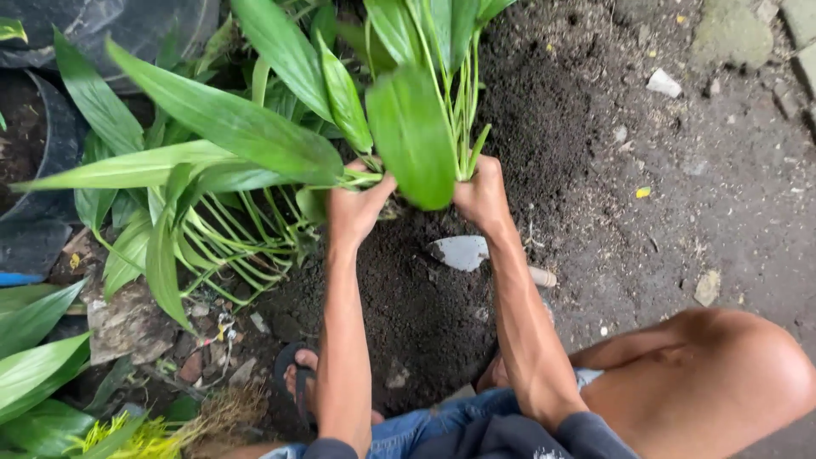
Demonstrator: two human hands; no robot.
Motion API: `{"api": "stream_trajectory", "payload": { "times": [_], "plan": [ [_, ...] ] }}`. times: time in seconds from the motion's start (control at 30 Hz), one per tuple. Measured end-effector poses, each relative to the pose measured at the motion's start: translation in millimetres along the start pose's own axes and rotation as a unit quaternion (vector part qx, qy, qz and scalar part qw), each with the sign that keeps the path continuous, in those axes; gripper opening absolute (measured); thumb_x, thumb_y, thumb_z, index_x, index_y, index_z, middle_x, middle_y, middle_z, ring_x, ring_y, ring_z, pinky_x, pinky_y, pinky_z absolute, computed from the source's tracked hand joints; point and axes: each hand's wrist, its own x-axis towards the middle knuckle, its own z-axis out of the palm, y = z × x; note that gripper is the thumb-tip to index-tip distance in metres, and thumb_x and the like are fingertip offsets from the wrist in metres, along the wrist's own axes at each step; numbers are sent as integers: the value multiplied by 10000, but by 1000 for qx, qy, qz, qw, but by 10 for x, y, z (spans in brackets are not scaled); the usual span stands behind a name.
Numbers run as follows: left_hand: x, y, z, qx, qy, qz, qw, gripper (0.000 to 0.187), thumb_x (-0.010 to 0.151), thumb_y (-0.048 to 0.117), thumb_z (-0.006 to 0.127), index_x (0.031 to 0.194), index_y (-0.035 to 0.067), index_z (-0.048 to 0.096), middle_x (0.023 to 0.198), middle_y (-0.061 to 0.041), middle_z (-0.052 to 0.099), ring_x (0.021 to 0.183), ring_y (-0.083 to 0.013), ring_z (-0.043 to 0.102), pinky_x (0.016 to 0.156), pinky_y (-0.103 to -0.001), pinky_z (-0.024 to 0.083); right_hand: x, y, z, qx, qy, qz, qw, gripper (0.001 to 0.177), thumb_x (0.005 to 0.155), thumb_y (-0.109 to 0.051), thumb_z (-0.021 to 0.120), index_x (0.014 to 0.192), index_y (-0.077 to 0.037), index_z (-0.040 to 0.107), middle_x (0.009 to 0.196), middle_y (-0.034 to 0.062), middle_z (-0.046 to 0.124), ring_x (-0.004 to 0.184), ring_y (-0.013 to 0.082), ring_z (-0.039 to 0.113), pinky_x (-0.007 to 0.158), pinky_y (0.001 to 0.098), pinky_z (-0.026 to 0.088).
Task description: The person uses a hand trowel to dig a hole in the soil and then plants a group of green leafy plants into the hole, covering the roots with soil.
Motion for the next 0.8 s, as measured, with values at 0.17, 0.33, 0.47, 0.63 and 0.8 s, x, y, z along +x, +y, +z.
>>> {"api": "stream_trajectory", "payload": {
  "times": [0.17,0.33,0.47,0.63,0.8],
  "plan": [
    [-136,295,118,-94,-63,-71,991,650,881,137,760,1431,-64,478,1472,-322,487,1429,-453,406,1226,-581,252,-324,823,1,-56,-36,42,997,225,779,-38,800,977,-6,697,815,165,672,798,272,595,776,444,513],
    [-145,-218,110,-70,-8,-211,975,1022,813,273,869,1577,-25,259,1630,-265,269,1534,-380,227,1268,-545,157,-223,968,-74,-165,-167,169,957,484,822,-44,640,1290,75,612,1173,350,678,1191,538,595,1019,653,450],
    [-312,-582,283,-97,187,-141,967,862,851,151,846,1517,-43,335,1537,-300,351,1488,-416,312,1235,-518,278,-160,1117,-173,-189,-78,206,957,348,942,-187,665,1275,-95,707,1116,187,747,1100,403,693,958,542,517],
    [-728,-650,487,-120,419,-96,895,402,939,262,780,1217,-14,688,1223,-233,677,1210,-337,642,1085,-412,478,-88,1308,-119,-116,70,208,969,231,996,-240,630,990,-46,754,665,95,714,496,209,662,485,371,521],
    [-895,-302,697,-239,199,-120,943,731,1081,533,280,1379,-74,558,1411,-346,555,1387,-458,466,1154,-575,365,-557,595,342,-6,73,93,993,348,1093,-264,551,1295,2,646,1251,237,642,1171,382,634,971,488,543]
  ]
}}
